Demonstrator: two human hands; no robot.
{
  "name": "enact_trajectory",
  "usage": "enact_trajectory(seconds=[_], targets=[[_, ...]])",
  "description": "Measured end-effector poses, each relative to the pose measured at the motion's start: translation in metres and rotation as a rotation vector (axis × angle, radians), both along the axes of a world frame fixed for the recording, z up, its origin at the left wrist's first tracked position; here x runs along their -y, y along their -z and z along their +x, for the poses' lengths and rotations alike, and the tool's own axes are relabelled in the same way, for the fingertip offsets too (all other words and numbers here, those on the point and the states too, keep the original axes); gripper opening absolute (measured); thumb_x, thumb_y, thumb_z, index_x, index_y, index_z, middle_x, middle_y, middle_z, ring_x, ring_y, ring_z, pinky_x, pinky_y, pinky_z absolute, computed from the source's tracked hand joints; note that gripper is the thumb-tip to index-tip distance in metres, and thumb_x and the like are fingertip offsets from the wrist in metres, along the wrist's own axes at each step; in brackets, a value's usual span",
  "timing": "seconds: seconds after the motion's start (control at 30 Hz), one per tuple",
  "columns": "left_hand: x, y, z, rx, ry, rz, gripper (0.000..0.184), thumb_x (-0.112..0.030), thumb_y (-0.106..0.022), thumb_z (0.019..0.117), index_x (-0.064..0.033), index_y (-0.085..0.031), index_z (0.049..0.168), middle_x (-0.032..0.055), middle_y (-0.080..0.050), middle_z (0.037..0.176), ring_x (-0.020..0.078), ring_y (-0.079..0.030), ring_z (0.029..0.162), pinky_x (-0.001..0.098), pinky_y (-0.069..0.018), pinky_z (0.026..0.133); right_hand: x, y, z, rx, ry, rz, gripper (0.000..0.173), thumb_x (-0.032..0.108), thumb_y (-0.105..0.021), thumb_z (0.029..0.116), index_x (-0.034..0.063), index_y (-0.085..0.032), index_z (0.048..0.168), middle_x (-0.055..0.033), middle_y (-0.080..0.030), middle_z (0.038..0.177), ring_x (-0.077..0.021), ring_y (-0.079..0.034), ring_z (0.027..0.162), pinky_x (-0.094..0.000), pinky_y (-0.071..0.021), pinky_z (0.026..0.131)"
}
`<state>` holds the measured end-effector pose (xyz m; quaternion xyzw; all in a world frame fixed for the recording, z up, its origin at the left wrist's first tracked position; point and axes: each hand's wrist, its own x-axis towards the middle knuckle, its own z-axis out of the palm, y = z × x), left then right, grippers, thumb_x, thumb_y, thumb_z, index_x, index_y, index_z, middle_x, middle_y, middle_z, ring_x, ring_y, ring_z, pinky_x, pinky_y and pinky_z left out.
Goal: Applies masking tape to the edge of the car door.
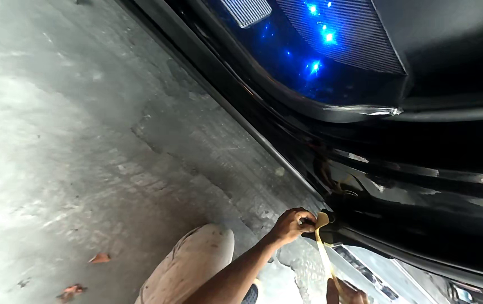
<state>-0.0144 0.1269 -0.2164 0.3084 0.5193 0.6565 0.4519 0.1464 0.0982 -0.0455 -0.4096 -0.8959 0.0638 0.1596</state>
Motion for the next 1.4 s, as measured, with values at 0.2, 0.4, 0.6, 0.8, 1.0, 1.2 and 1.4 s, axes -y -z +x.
enact_trajectory(seconds=[0.2, 0.4, 0.6, 0.8, 1.0, 1.2, 1.4], targets=[[0.003, -0.003, 0.004, 0.009, -0.028, -0.019, 0.03, -0.032, -0.07, 0.0962, -0.0121, -0.074, 0.118, 0.0069, -0.069, 0.119, 0.0162, -0.064, 0.112, 0.0358, -0.0497, 0.099, -0.038, -0.042, -0.03, 0.281, -0.305, 0.155, 0.014, 0.007, -0.069, 0.0917, 0.0023, -0.079, 0.101, -0.0161, -0.074, 0.093, -0.0284, -0.071, 0.091, -0.0367, -0.0588, 0.084], [0.003, -0.003, 0.006, 0.03, -0.044, -0.039, 0.031, -0.033, -0.069, 0.0954, -0.0127, -0.074, 0.118, 0.0067, -0.07, 0.12, 0.0177, -0.063, 0.113, 0.0391, -0.048, 0.101, -0.048, -0.071, -0.076, 0.514, -0.429, 0.299, 0.029, 0.009, -0.069, 0.0926, 0.0014, -0.072, 0.12, -0.0187, -0.075, 0.099, -0.0357, -0.075, 0.085, -0.0456, -0.0619, 0.071], [0.004, -0.004, 0.013, 0.046, -0.085, -0.092, 0.033, -0.039, -0.069, 0.0944, -0.0155, -0.074, 0.117, 0.0034, -0.071, 0.116, 0.0176, -0.062, 0.111, 0.0391, -0.0468, 0.101, -0.062, -0.073, -0.101, 0.623, -0.432, 0.474, 0.024, 0.003, -0.074, 0.0875, 0.0042, -0.075, 0.112, -0.0171, -0.074, 0.089, -0.0366, -0.075, 0.079, -0.0466, -0.0598, 0.058], [0.008, -0.005, 0.034, 0.068, -0.233, -0.041, 0.026, -0.033, -0.064, 0.0981, -0.0142, -0.077, 0.109, 0.0002, -0.071, 0.124, 0.012, -0.06, 0.122, 0.0343, -0.0426, 0.108, -0.072, -0.072, -0.107, 0.659, -0.405, 0.484, 0.022, 0.006, -0.072, 0.0895, 0.0054, -0.074, 0.111, -0.0169, -0.073, 0.089, -0.0369, -0.075, 0.08, -0.0469, -0.0588, 0.055], [0.011, -0.009, 0.039, 0.101, -0.241, -0.068, 0.031, -0.04, -0.066, 0.0965, -0.0158, -0.077, 0.113, -0.0013, -0.069, 0.129, 0.0121, -0.058, 0.124, 0.0343, -0.0424, 0.109, -0.071, -0.07, -0.112, 0.668, -0.374, 0.506, 0.021, 0.006, -0.073, 0.0895, 0.0048, -0.074, 0.111, -0.017, -0.072, 0.086, -0.0369, -0.074, 0.078, -0.0485, -0.0581, 0.055], [0.011, -0.01, 0.042, 0.11, -0.261, -0.081, 0.029, -0.039, -0.065, 0.0976, -0.0166, -0.078, 0.111, -0.0017, -0.07, 0.128, 0.0116, -0.059, 0.122, 0.0339, -0.0432, 0.107, -0.072, -0.069, -0.117, 0.693, -0.349, 0.506, 0.023, 0.006, -0.073, 0.0896, 0.0052, -0.073, 0.113, -0.0174, -0.073, 0.086, -0.037, -0.074, 0.078, -0.0483, -0.0587, 0.057], [0.01, -0.014, 0.044, 0.13, -0.278, -0.125, 0.031, -0.042, -0.063, 0.0986, -0.0184, -0.078, 0.111, -0.0039, -0.07, 0.128, 0.0108, -0.059, 0.122, 0.0335, -0.0424, 0.107, -0.07, -0.069, -0.121, 0.715, -0.318, 0.493, 0.023, 0.005, -0.072, 0.0899, 0.0063, -0.073, 0.113, -0.0178, -0.073, 0.089, -0.0378, -0.074, 0.081, -0.0484, -0.0592, 0.058]])
